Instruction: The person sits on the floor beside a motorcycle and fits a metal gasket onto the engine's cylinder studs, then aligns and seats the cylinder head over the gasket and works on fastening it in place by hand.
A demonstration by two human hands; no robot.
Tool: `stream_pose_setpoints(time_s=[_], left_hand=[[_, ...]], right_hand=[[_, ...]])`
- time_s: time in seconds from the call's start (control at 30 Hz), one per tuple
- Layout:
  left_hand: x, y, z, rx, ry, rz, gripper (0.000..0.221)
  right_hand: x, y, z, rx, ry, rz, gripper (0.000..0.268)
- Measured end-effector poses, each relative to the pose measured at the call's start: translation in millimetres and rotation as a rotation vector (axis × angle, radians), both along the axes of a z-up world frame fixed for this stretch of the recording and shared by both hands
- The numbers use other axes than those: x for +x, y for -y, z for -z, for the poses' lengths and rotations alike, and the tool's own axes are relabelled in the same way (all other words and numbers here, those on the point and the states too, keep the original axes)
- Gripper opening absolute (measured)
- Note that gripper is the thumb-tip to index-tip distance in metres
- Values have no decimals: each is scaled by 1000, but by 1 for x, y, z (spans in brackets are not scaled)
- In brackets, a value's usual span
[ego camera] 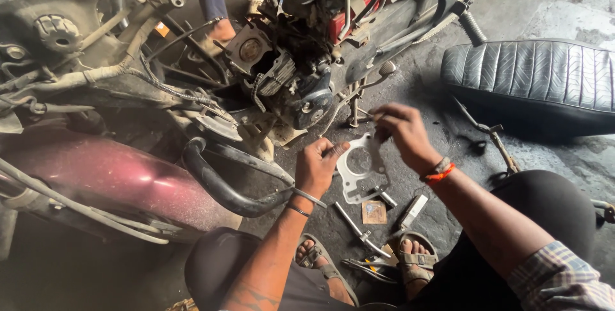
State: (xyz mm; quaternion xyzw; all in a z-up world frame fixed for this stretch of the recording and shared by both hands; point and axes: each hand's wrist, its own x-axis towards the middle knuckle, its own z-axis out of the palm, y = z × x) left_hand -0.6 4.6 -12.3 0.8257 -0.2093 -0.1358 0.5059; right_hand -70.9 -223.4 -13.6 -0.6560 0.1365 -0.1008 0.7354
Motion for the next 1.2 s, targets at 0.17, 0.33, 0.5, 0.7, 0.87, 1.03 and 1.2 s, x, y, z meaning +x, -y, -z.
stream_pose_setpoints(time_s=[0.17,0.33,0.5,0.7,0.87,1.03,1.2], left_hand=[[0,-4,-15,-95,60,-51,50],[1,-5,-8,-199,146,-114,49],[11,-7,-5,-338,-124,-219,49],[2,-2,-13,-421,-157,-262,35],[-3,-5,1,-231,203,-161,41],[-11,-9,-15,-453,106,-221,39],[-43,-25,-100,-180,354,-198,49]], right_hand=[[-3,15,-24,101,9,153,29],[-17,16,-36,-338,-198,-520,34],[-15,14,-49,-344,-223,-440,29],[-17,17,-44,-332,-223,-443,32],[-15,15,-50,-358,-244,-418,29],[-18,29,-32,-70,-129,-556,25],[-19,17,-59,-230,-158,-358,23]])
